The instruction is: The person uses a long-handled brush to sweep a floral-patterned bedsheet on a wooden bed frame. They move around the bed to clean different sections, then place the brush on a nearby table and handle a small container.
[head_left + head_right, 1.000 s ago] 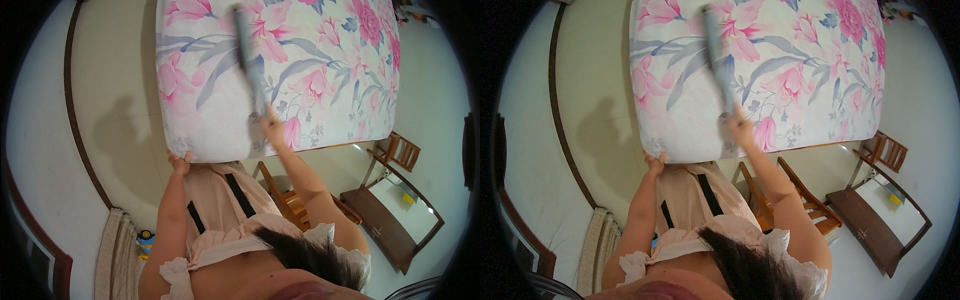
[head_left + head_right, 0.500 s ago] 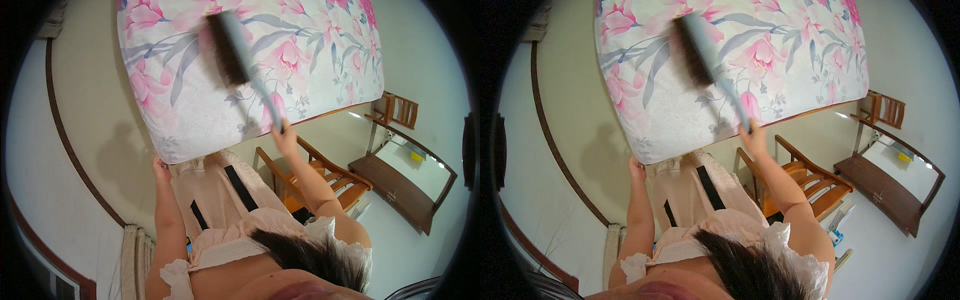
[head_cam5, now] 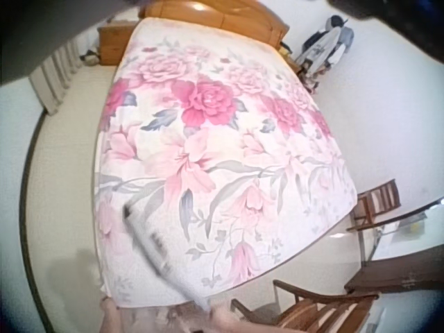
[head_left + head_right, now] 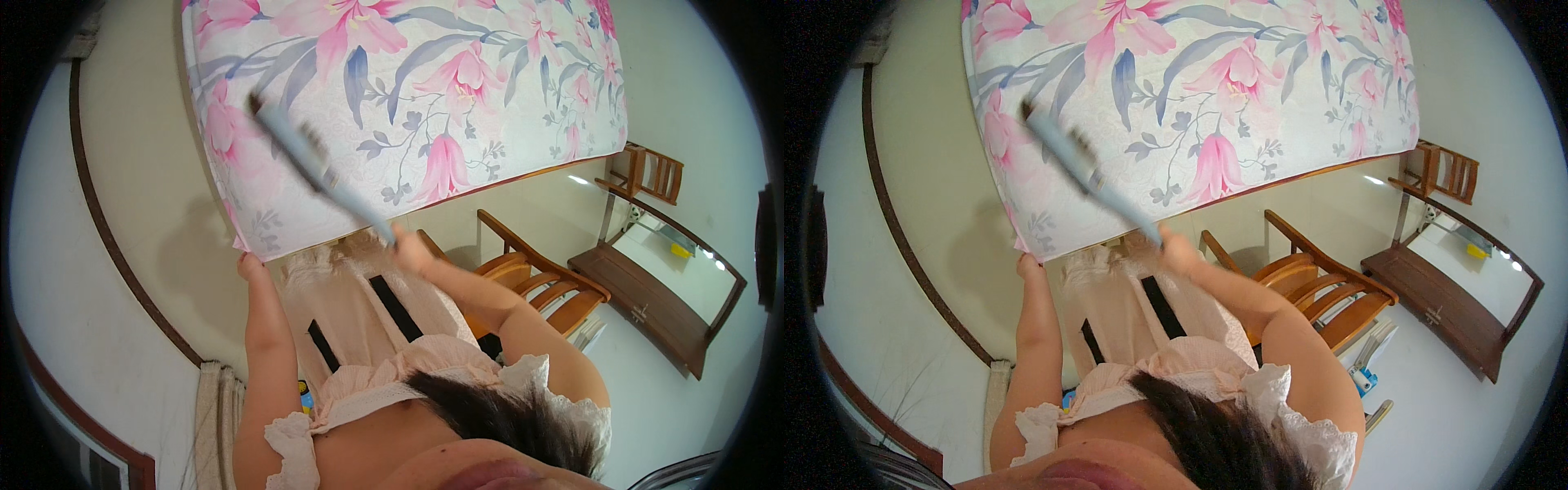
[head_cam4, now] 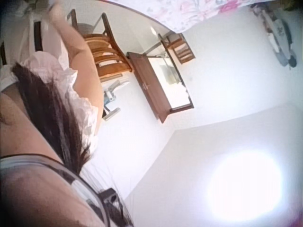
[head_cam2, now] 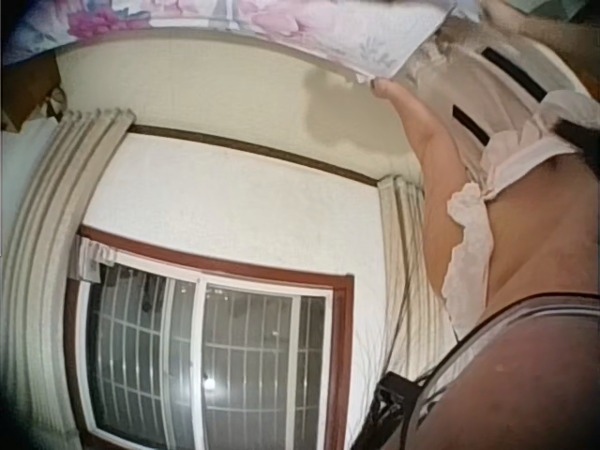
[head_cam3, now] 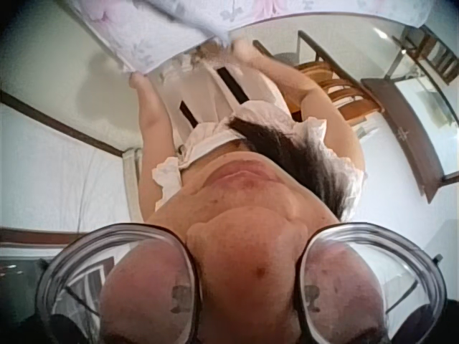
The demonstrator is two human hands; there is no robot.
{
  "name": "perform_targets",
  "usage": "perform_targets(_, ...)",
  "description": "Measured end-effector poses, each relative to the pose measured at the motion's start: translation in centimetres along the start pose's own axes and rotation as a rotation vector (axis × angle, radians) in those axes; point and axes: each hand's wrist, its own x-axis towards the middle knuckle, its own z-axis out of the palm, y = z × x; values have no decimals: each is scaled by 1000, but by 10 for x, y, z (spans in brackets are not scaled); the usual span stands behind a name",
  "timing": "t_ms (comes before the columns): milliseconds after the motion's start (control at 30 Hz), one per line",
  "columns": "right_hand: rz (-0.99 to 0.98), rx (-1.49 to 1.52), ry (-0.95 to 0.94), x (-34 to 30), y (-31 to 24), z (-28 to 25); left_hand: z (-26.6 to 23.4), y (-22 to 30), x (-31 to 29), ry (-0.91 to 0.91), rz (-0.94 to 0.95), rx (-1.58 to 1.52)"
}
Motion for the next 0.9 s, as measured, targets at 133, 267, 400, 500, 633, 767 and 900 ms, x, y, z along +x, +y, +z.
perform_targets(133, -99, 24, -167, -44, -16, 12, -11, -19, 35, -55, 147, 141)
perform_targets(267, -248, -23, -162, -69, -2, -9, 5, 70, -46, -473, 325, 70)
perform_targets(400, -175, 97, 229, -54, 4, -46, 41, 89, -57, -40, 986, 417)
perform_targets(500, -74, 80, 587, 2, -30, -95, 61, 113, -110, -310, 1235, 544)
perform_targets(633, -99, 285, 872, 103, -68, -151, 54, 107, -133, -225, 915, 1007)
perform_targets(767, -119, 197, 598, 166, -78, -114, 45, 88, -108, -279, 782, 966)
perform_targets(900, -185, -186, 176, 76, -103, -15, 34, 63, -79, -312, 777, 846)
